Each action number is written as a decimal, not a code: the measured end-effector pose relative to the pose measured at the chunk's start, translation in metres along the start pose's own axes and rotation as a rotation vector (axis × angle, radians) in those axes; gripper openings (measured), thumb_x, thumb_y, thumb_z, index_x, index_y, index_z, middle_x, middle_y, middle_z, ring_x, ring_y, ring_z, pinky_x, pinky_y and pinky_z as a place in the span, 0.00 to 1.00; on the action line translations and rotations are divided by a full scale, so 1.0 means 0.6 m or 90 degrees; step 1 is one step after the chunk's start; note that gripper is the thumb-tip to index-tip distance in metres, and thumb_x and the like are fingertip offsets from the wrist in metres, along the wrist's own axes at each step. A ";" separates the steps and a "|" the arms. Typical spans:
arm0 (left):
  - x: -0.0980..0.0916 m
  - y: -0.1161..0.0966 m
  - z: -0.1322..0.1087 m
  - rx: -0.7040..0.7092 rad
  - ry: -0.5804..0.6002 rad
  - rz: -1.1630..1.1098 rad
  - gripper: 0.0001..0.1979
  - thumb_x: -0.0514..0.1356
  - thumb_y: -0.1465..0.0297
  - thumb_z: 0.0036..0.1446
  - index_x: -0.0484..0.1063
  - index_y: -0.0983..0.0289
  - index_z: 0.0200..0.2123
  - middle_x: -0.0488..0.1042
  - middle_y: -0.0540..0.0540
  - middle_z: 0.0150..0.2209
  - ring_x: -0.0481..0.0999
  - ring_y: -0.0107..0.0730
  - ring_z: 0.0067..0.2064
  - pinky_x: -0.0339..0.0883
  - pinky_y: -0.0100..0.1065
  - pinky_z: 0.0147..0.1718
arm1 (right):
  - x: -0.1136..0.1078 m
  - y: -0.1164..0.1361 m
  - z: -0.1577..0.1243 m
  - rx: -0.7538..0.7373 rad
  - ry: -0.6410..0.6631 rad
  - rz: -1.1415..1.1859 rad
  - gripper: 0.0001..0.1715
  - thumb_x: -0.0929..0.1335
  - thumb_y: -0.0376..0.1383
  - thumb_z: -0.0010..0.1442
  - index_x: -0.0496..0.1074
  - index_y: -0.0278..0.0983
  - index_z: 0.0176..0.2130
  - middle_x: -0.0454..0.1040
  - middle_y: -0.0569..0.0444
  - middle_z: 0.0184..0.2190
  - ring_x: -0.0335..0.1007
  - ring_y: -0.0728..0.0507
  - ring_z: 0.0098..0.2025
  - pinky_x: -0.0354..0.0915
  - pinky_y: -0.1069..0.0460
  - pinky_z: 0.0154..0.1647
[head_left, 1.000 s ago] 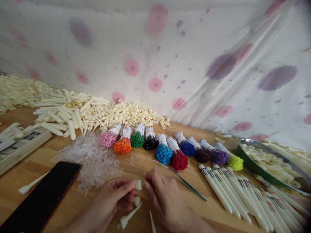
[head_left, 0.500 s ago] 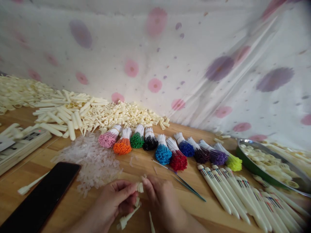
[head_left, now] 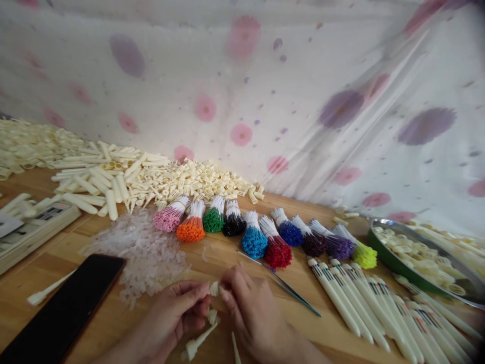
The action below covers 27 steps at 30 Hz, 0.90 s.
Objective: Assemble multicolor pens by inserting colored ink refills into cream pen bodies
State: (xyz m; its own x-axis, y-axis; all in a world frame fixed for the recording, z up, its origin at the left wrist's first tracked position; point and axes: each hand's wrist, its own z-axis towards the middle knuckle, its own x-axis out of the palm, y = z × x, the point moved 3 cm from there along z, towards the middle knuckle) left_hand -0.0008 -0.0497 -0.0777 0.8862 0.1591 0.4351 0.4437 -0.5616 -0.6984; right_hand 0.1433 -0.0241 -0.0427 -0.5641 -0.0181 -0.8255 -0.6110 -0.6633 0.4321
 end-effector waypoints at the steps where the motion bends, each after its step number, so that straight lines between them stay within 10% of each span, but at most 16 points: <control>1: 0.001 0.000 0.000 -0.001 -0.006 -0.010 0.15 0.73 0.63 0.32 0.75 0.65 0.22 0.73 0.46 0.19 0.69 0.19 0.21 0.63 0.22 0.21 | 0.002 0.002 0.000 -0.010 0.002 -0.010 0.25 0.49 0.42 0.68 0.64 0.37 0.30 0.72 0.51 0.26 0.66 0.47 0.26 0.58 0.55 0.27; 8: 0.008 -0.010 0.007 0.093 -0.030 0.118 0.19 0.71 0.56 0.31 0.74 0.65 0.20 0.74 0.48 0.17 0.70 0.25 0.20 0.64 0.27 0.20 | 0.031 -0.010 -0.007 0.208 0.032 0.183 0.23 0.50 0.44 0.68 0.59 0.38 0.28 0.66 0.57 0.20 0.61 0.50 0.21 0.55 0.57 0.21; 13: 0.009 -0.012 -0.011 -0.073 0.192 0.194 0.20 0.67 0.53 0.40 0.77 0.65 0.26 0.76 0.50 0.22 0.74 0.28 0.23 0.64 0.28 0.22 | 0.005 -0.017 -0.003 0.022 0.071 0.182 0.23 0.50 0.44 0.68 0.60 0.38 0.28 0.66 0.56 0.23 0.61 0.49 0.25 0.56 0.57 0.26; 18: 0.002 -0.010 -0.018 -0.132 0.241 0.245 0.19 0.67 0.54 0.41 0.77 0.65 0.26 0.73 0.48 0.19 0.69 0.22 0.18 0.62 0.26 0.21 | -0.008 -0.014 -0.002 -0.094 0.108 0.144 0.22 0.50 0.41 0.68 0.61 0.37 0.29 0.67 0.55 0.26 0.61 0.49 0.28 0.56 0.56 0.29; 27: 0.012 -0.017 -0.021 0.134 0.114 0.536 0.19 0.59 0.59 0.51 0.71 0.62 0.14 0.68 0.47 0.15 0.67 0.27 0.19 0.56 0.27 0.22 | -0.001 -0.004 0.000 0.005 0.093 0.075 0.24 0.51 0.42 0.68 0.59 0.38 0.24 0.64 0.57 0.21 0.57 0.51 0.22 0.51 0.56 0.24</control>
State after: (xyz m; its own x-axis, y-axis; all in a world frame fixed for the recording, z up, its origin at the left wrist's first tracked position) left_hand -0.0008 -0.0530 -0.0606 0.9035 -0.3788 -0.2005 -0.3154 -0.2709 -0.9095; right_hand 0.1453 -0.0225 -0.0432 -0.5452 -0.2045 -0.8129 -0.5502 -0.6443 0.5311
